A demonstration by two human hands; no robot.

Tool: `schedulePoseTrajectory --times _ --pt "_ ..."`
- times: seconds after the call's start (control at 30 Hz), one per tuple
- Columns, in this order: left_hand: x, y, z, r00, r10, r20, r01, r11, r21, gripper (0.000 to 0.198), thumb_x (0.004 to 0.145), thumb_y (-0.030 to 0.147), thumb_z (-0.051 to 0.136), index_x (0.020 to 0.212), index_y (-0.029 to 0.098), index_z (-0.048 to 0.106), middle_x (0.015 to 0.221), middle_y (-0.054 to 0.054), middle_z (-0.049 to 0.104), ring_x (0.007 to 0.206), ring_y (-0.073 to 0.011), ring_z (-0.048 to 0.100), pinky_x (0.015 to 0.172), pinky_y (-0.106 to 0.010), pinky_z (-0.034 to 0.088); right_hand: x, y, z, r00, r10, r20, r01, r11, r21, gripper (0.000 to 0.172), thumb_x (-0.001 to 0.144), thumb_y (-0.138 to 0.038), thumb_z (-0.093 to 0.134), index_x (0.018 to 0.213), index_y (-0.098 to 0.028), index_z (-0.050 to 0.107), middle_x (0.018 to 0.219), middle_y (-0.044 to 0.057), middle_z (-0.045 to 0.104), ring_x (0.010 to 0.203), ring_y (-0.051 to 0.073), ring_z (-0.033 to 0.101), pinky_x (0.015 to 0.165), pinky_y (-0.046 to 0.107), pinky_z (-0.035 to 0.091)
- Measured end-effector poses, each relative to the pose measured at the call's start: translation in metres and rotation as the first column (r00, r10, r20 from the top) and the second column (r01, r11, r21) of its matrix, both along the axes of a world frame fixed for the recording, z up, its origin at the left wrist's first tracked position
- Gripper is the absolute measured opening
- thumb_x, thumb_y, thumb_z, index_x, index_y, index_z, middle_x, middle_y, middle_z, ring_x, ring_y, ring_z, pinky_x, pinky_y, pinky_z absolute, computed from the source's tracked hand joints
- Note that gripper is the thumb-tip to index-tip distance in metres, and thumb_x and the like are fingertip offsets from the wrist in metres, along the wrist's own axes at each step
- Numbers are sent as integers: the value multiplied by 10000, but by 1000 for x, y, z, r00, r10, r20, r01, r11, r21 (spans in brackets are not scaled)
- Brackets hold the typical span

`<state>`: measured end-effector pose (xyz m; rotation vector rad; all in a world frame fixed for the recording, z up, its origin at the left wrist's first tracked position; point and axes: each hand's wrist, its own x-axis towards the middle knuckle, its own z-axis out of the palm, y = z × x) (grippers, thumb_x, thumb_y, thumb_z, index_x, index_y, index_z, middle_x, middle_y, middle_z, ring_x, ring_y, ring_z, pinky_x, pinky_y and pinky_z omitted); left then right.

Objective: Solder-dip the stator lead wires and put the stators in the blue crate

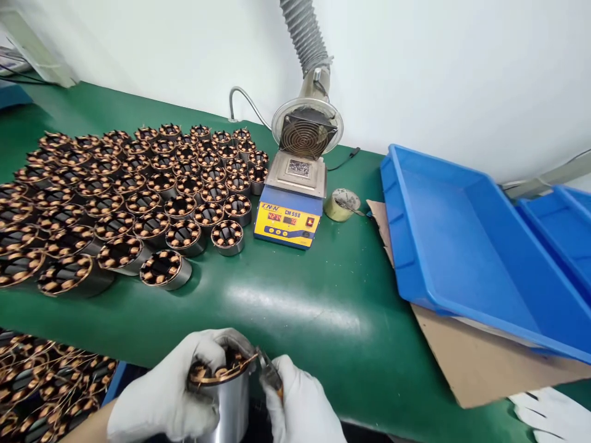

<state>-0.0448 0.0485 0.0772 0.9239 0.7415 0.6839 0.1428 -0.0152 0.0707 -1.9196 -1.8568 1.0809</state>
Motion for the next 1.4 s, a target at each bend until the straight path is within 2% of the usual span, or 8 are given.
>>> schedulePoseTrajectory --times 0.17,0.4,0.6,0.73,0.83,1.0,1.2,1.4 --pt "17 8 -9 979 -127 -156 124 992 -32 163 387 54 621 489 148 536 836 -25 682 755 -193 623 624 -228 457 6 -3 -27 853 -455 -254 414 888 -200 422 788 -593 509 915 -201 603 777 46 616 769 214 592 730 301 467" --pt "5 3 -13 881 97 -464 129 892 433 102 498 95 570 447 177 537 829 -44 688 740 -198 656 570 -245 504 25 23 -21 61 -713 -698 256 687 -680 328 665 -420 768 756 -171 574 638 -5 595 581 171 595 616 338 497" --pt "-34 8 -24 572 684 -453 334 311 890 163 725 211 575 562 202 567 918 -76 694 789 -192 666 646 -274 552 -25 35 -40 -243 -638 -731 -70 763 -643 230 668 -323 787 748 -159 647 1194 92 604 1061 255 583 883 384 452" --pt "-56 7 -39 514 739 -435 493 161 855 146 793 209 566 648 196 564 969 -99 669 882 -225 631 678 -319 548 -23 68 -55 -306 -626 -717 7 752 -660 217 660 -320 787 748 -183 644 1161 74 624 1075 224 578 956 386 417" --pt "-61 5 -44 532 746 -400 510 94 855 105 803 196 569 699 180 574 959 -113 658 904 -246 612 694 -346 535 39 96 -51 -330 -507 -796 417 678 -605 113 712 -232 725 740 -195 622 1043 89 668 1015 215 612 952 420 432" --pt "-49 3 -45 516 807 -288 398 72 915 104 788 144 589 688 167 570 921 -105 651 851 -221 600 686 -330 507 125 118 -27 -309 -406 -860 674 545 -499 100 797 -163 582 782 -260 600 943 -19 692 902 101 646 941 281 453" --pt "-36 7 -44 491 837 -242 304 95 948 151 806 158 570 656 167 552 883 -86 661 848 -212 606 692 -312 510 8 122 -33 -325 -420 -848 386 759 -524 161 705 -321 707 759 -219 595 1061 62 672 1101 215 577 997 426 401" --pt "-39 11 -43 504 834 -226 357 37 933 146 810 177 560 664 178 566 867 -90 668 810 -207 628 645 -295 530 -71 153 -60 -360 -416 -835 384 750 -539 221 642 -358 724 749 -222 587 955 69 696 1109 218 572 1015 395 395"
